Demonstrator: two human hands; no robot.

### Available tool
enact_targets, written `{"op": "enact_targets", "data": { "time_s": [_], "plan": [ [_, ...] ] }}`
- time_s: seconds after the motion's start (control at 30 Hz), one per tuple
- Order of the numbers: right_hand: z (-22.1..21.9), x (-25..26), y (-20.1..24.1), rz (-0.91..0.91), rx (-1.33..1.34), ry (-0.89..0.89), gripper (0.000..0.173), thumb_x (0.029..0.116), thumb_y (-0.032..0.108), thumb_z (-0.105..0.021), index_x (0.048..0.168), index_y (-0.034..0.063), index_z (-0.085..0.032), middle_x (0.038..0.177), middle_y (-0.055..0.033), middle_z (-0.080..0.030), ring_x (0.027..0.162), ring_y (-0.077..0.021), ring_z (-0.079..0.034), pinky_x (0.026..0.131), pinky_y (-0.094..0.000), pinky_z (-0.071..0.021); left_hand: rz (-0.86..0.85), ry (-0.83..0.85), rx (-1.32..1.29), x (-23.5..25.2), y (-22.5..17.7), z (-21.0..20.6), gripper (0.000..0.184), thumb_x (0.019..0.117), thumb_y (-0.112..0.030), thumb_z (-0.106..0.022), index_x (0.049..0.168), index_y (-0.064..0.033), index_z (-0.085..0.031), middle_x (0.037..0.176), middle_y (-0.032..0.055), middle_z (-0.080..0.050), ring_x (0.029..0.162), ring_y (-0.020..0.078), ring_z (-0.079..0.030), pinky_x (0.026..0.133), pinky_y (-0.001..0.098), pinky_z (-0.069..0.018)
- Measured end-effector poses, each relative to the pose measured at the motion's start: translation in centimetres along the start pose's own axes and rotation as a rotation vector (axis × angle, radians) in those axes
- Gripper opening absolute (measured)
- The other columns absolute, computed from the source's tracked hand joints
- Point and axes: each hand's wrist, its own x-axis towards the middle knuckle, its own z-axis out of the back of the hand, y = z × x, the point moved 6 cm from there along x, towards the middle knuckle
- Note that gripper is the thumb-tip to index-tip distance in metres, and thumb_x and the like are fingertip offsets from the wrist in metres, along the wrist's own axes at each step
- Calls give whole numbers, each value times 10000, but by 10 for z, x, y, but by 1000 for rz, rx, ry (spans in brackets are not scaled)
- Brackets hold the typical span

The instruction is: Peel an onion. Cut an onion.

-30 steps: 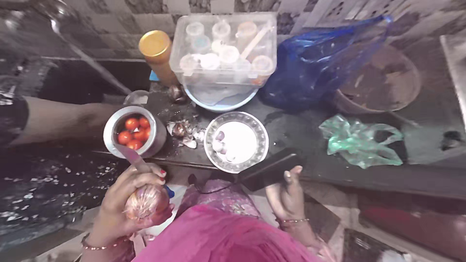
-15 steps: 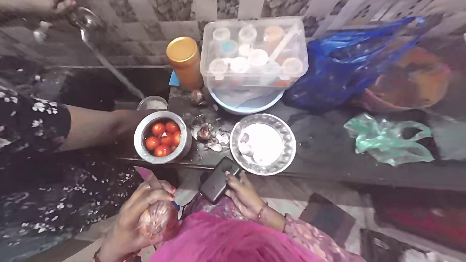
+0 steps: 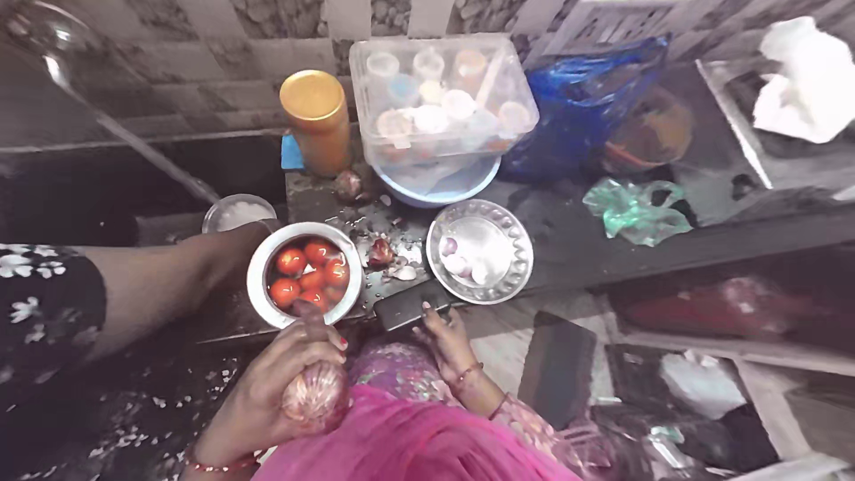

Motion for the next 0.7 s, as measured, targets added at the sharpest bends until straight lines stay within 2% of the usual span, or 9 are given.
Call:
{"op": "enact_targets", "data": {
  "time_s": [0.1, 0.2, 0.33, 0.4, 0.47, 0.5, 0.6, 0.7],
  "plan": [
    [0, 0, 3, 37, -57, -1, 422, 1001, 89, -653, 1354, -35, -458, 975, -132, -644, 775, -154, -691, 694, -304, -618, -41, 35, -26, 4, 5, 0, 387, 924, -396, -697, 1177, -130, -573, 1180, 17, -601, 1204, 85, -548, 1079, 217, -412],
    [2, -1, 5, 26, -107, 26, 415, 1009, 89, -634, 1365, -38, -463, 976, -124, -647, 784, -145, -676, 705, -293, -602, -59, 36, -43, 6, 9, -1, 388, 937, -420, -674, 1171, -126, -575, 1166, 25, -607, 1181, 88, -559, 1069, 216, -417],
    [2, 1, 6, 27, -147, 11, 300, 1005, 103, -643, 1237, -53, -534, 866, -94, -651, 703, -120, -662, 655, -276, -594, -67, 35, -79, 5, 12, -5, 393, 926, -388, -698, 1187, -125, -567, 1186, 29, -602, 1207, 100, -551, 1094, 238, -410],
    [-1, 1, 8, 20, -168, -15, 361, 1003, 105, -655, 1270, -61, -479, 882, -110, -643, 708, -128, -673, 644, -276, -599, -58, 32, -95, 5, 11, -5, 396, 914, -374, -721, 1185, -129, -567, 1190, 24, -600, 1216, 96, -548, 1097, 233, -412],
    [-4, -1, 11, -4, -213, -25, 537, 1002, 118, -664, 1400, -59, -349, 964, -145, -616, 750, -143, -676, 660, -284, -597, -54, 25, -104, 5, 11, -6, 405, 912, -375, -727, 1189, -123, -573, 1193, 26, -603, 1220, 95, -548, 1101, 235, -410],
    [-4, -1, 13, -14, -236, -28, 578, 1001, 125, -669, 1421, -54, -316, 979, -153, -615, 754, -148, -679, 656, -284, -595, -49, 24, -104, 5, 11, -7, 404, 911, -379, -726, 1184, -121, -577, 1189, 25, -602, 1221, 92, -546, 1103, 232, -406],
    [-4, 4, 16, -25, -324, -8, 579, 1001, 149, -668, 1417, -42, -314, 918, -152, -652, 699, -159, -691, 599, -279, -580, -37, 21, -100, 5, 12, -8, 389, 918, -381, -710, 1177, -121, -580, 1179, 24, -599, 1223, 86, -543, 1101, 223, -404],
    [-5, 10, 17, -13, -407, 10, 520, 999, 172, -663, 1360, -34, -352, 841, -117, -656, 620, -130, -666, 549, -256, -555, -38, 23, -94, 5, 12, -10, 397, 907, -368, -725, 1179, -122, -573, 1168, 26, -595, 1199, 88, -551, 1083, 219, -419]
  ]
}}
